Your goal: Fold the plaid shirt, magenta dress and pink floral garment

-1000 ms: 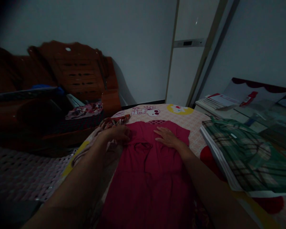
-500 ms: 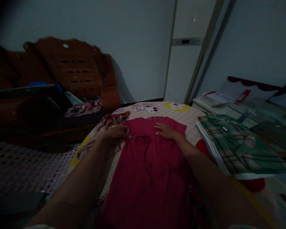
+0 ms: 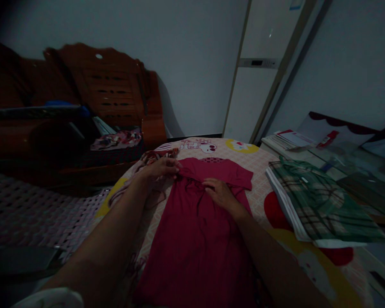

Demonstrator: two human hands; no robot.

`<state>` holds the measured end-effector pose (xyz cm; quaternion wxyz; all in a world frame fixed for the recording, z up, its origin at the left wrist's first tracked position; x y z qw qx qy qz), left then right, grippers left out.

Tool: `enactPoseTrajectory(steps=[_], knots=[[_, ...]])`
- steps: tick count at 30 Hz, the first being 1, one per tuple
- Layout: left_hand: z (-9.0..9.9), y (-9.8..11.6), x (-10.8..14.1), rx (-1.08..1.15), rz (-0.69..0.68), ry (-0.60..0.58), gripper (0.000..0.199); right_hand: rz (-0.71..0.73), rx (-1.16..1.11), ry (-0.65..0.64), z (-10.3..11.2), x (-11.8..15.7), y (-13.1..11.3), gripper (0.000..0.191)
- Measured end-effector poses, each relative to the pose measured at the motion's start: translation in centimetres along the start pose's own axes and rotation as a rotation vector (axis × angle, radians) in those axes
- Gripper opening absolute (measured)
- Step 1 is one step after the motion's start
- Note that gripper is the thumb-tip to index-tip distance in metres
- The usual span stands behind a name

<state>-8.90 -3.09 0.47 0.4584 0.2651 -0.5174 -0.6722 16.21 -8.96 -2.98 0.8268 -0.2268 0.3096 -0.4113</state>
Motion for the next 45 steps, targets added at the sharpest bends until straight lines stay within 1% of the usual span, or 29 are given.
enactPoseTrajectory(steps=[3,6,10,12,13,14,16,18,21,23,24,25,28,29,31,33,34,36,40,42,45], knots=[[0.4,0.3,-0.4,-0.029,-0.003,0.065,0.021,0.067,0.085,0.007,-0.9,0.4,0.9,0.032],[0.4,0.5,-1.0,-0.011,-0.036,0.115,0.02,0.108,0.133,-0.013,-1.5,0.5,1.1,0.031],[0.3,0.9,-2.1,-0.026,-0.052,0.214,0.011,0.154,0.105,0.002,-1.8,0.2,0.7,0.019],[0.3,1.1,-2.5,-0.061,-0.077,0.215,0.005,0.15,0.073,0.016,-1.6,0.0,0.4,0.014],[0.2,1.2,-2.7,-0.095,-0.098,0.2,0.006,0.142,0.054,0.02,-1.5,-0.1,0.3,0.013],[0.2,1.3,-2.8,-0.147,-0.123,0.187,0.011,0.13,0.031,0.025,-1.3,-0.1,0.1,0.012],[0.3,1.6,-2.8,-0.298,-0.171,0.204,0.022,0.102,-0.024,0.036,-0.9,-0.1,-0.2,0.011],[0.4,1.9,-2.7,-0.461,-0.189,0.282,0.023,0.077,-0.08,0.051,-0.6,-0.1,-0.5,0.01],[0.1,2.4,-2.5,-0.603,-0.173,0.45,0.013,0.061,-0.145,0.07,-0.2,-0.1,-0.9,0.01],[-0.5,2.9,-2.3,-0.604,-0.173,0.563,0.009,0.071,-0.167,0.085,0.0,0.0,-1.2,0.01],[-0.8,3.1,-2.4,-0.566,-0.173,0.593,0.009,0.085,-0.166,0.097,0.1,0.0,-1.4,0.011],[-1.3,3.2,-2.5,-0.502,-0.171,0.597,0.009,0.105,-0.155,0.115,0.3,0.0,-1.6,0.011],[-3.0,3.0,-3.3,-0.261,-0.191,0.516,0.011,0.187,-0.078,0.176,1.0,0.1,-2.6,0.012],[-3.6,3.0,-3.5,-0.223,-0.22,0.499,0.011,0.213,-0.056,0.188,1.2,0.1,-2.9,0.013],[-4.6,3.2,-3.9,-0.263,-0.314,0.494,0.009,0.233,-0.036,0.172,1.5,0.2,-3.5,0.015],[-5.8,3.3,-4.2,-0.379,-0.413,0.467,0.008,0.198,-0.035,0.109,1.5,0.2,-3.7,0.017],[-6.4,3.4,-4.3,-0.434,-0.456,0.434,0.009,0.169,-0.035,0.075,1.4,0.3,-3.7,0.018],[-7.7,3.4,-4.5,-0.499,-0.529,0.345,0.013,0.118,-0.035,0.023,1.2,0.3,-3.7,0.018],[-9.9,2.8,-4.7,-0.519,-0.651,0.147,0.022,0.058,-0.09,-0.024,0.7,0.4,-3.4,0.016],[-10.6,2.2,-4.9,-0.515,-0.686,0.049,0.028,0.021,-0.13,-0.048,0.5,0.4,-3.2,0.017],[-11.4,1.6,-4.8,-0.526,-0.712,-0.065,0.036,-0.017,-0.163,-0.096,0.1,0.5,-2.7,0.017]])
Point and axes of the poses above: each hand's wrist, its own x-axis away from the middle knuckle, its own z-axis out of the back of the hand, y = z × x, the point moved 4 cm from there along -x, towards the middle knuckle, and after that the axes turned 3 degrees about -x, right-handed, at the moved point
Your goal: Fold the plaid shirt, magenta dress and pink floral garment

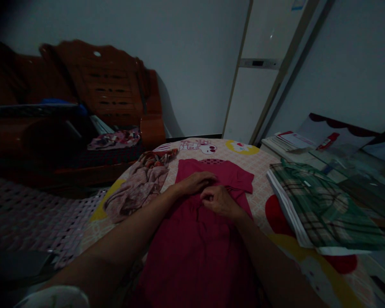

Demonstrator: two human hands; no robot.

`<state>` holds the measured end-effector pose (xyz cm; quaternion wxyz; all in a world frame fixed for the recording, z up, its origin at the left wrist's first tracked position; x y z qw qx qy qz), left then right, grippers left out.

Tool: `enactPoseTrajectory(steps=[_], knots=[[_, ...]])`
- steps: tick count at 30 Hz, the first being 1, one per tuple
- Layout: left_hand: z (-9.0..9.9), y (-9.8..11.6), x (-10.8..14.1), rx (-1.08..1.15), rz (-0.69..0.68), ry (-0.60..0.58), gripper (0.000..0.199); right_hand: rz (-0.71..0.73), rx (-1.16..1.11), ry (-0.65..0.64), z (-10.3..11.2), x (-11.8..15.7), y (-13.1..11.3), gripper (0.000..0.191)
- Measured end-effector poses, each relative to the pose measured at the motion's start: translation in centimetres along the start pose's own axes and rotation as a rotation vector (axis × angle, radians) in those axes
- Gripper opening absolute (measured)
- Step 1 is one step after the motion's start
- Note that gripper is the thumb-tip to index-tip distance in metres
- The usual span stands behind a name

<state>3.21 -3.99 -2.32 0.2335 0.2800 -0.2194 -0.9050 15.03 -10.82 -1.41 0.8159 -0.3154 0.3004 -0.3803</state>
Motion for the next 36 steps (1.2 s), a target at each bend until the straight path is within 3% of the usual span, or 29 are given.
enactPoseTrajectory(steps=[6,9,11,14,17,19,26,32,36], knots=[[-0.1,0.9,-0.1,0.033,0.024,-0.053,0.037,-0.044,-0.024,-0.033,-0.4,0.1,0.7,0.014],[1.2,0.4,-0.2,-0.004,0.063,0.037,0.038,-0.057,-0.04,-0.054,-0.3,0.2,0.4,0.012],[3.2,-1.1,0.3,-0.072,0.202,0.225,0.037,-0.061,-0.046,-0.078,-0.1,0.2,0.0,0.01],[6.7,-4.0,2.6,-0.243,0.539,0.543,0.035,-0.071,-0.031,-0.111,0.0,0.2,-0.3,0.013],[8.3,-6.6,4.8,-0.376,0.842,0.557,0.029,-0.09,-0.004,-0.082,0.1,0.1,-0.2,0.017],[8.3,-7.6,5.5,-0.394,0.928,0.496,0.029,-0.094,0.01,-0.049,0.1,0.0,0.0,0.016],[7.0,-7.6,4.7,-0.37,0.905,0.423,0.04,-0.104,0.147,-0.033,0.0,-0.1,0.4,0.032],[7.6,-7.4,4.9,-0.34,0.835,0.485,0.026,-0.124,0.249,-0.035,0.1,-0.1,0.4,0.031],[7.6,-7.5,4.9,-0.339,0.799,0.493,0.03,-0.094,0.199,-0.043,0.1,0.0,-0.1,0.042]])
Point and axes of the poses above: each hand's wrist, its own x-axis away from the middle knuckle, its own z-axis out of the back of the hand, y = z × x, the point moved 4 cm from there along -x, towards the middle knuckle, and after that the axes turned 3 degrees about -x, right-handed, at the moved point
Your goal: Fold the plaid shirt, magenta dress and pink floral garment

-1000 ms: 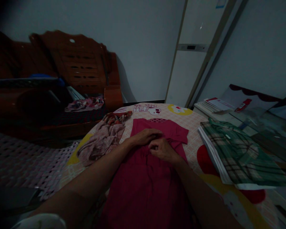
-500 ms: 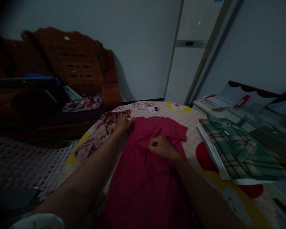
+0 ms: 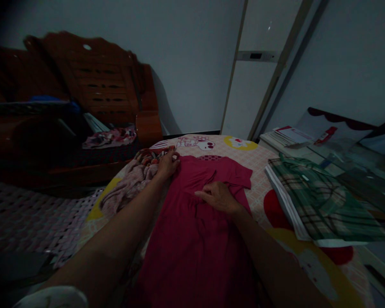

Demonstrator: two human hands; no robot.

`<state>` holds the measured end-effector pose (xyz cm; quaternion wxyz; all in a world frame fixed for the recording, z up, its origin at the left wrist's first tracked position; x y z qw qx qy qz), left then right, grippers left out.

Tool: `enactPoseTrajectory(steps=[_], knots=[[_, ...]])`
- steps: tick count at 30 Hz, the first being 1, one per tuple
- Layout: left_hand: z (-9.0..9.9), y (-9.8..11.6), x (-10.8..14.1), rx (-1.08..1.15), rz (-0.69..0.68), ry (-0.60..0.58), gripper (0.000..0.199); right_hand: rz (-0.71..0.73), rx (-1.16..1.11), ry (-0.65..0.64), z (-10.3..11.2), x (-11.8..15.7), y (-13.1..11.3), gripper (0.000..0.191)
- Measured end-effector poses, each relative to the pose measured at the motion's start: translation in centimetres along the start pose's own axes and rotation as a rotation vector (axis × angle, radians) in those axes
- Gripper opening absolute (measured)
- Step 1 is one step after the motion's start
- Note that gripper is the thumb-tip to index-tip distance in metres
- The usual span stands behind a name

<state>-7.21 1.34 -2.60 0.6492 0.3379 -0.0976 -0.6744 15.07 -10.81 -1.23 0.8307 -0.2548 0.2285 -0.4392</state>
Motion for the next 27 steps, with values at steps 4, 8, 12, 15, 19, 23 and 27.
enactPoseTrajectory(steps=[4,8,12,15,19,23,27], knots=[[-0.4,0.5,-0.1,0.048,-0.138,-0.075,0.036,-0.036,-0.02,-0.042,-0.1,0.1,-0.3,0.03],[-0.4,0.1,-0.2,0.026,-0.103,-0.05,0.037,-0.097,0.013,-0.051,-0.2,0.0,0.0,0.026],[-0.6,-0.3,0.0,-0.101,-0.041,-0.05,0.038,-0.137,0.015,-0.13,-0.5,0.0,0.2,0.023],[-0.8,0.0,0.3,-0.179,-0.063,-0.078,0.034,-0.144,0.023,-0.163,-0.5,0.0,0.2,0.024],[-0.2,1.6,0.6,-0.188,-0.167,0.022,0.037,-0.12,0.007,-0.259,-0.5,0.2,0.1,0.032],[-1.0,4.9,1.3,0.017,-0.428,-0.174,0.032,-0.109,-0.06,-0.327,-0.4,0.4,-0.2,0.033],[-3.4,7.1,3.4,0.079,-0.645,-0.427,0.031,-0.14,-0.154,-0.33,1.1,0.5,-0.5,0.028]])
Point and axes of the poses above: each hand's wrist, its own x-axis away from the middle knuckle, its own z-axis out of the back of the hand, y = z × x, the point moved 4 cm from there along -x, towards the middle knuckle, and after that the axes turned 3 degrees about -x, right-handed, at the moved point
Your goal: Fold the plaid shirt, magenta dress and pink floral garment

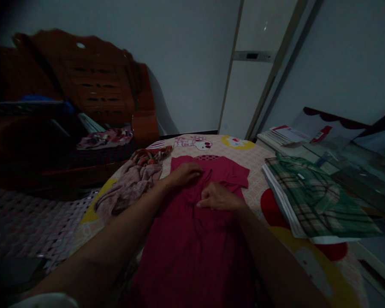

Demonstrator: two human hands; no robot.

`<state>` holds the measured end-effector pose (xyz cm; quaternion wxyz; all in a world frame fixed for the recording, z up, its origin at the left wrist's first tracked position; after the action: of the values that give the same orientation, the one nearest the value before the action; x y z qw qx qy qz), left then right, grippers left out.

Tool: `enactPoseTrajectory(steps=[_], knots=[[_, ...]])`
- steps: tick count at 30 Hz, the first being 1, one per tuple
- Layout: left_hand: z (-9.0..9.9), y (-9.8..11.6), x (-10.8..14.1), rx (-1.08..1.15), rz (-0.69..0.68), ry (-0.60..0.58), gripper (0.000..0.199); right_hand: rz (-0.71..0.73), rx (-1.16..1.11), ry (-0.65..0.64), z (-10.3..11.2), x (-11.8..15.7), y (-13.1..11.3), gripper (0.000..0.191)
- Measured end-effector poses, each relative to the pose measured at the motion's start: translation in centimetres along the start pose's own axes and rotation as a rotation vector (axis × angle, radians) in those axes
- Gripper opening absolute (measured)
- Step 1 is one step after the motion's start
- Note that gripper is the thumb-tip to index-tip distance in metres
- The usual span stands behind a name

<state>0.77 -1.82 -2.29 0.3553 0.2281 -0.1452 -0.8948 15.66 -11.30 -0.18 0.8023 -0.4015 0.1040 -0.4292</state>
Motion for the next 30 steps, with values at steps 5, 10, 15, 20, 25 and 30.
enactPoseTrajectory(steps=[5,10,15,20,25,30], knots=[[-2.5,0.2,0.4,-0.14,-0.035,-0.132,0.049,-0.106,0.09,0.288,5.8,2.1,1.4,0.015],[-2.6,-0.3,0.5,-0.149,-0.008,-0.183,0.055,-0.483,0.575,0.596,11.2,5.0,6.3,0.019],[-1.7,0.1,0.7,-0.035,0.007,-0.157,0.053,-0.592,0.49,0.541,10.5,5.3,10.8,0.027],[0.3,4.0,0.4,0.193,-0.133,-0.167,0.039,-0.588,0.05,0.612,9.8,5.2,12.1,0.018],[-0.8,7.5,0.4,0.167,-0.236,-0.266,0.029,-0.408,-0.41,0.866,10.4,5.2,11.9,0.018],[-2.2,7.6,0.3,0.165,-0.232,-0.267,0.022,-0.238,-0.788,0.969,10.2,4.6,11.6,0.018]])
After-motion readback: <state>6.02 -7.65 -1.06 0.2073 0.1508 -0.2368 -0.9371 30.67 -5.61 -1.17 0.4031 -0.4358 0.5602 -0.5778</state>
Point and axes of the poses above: each hand's wrist, its own x-axis away from the middle knuckle, its own z-axis out of the back of the hand, y = z × x, the point moved 4 cm from there along -x, towards the middle knuckle, and after that the axes turned 3 degrees about -x, right-handed, at the moved point
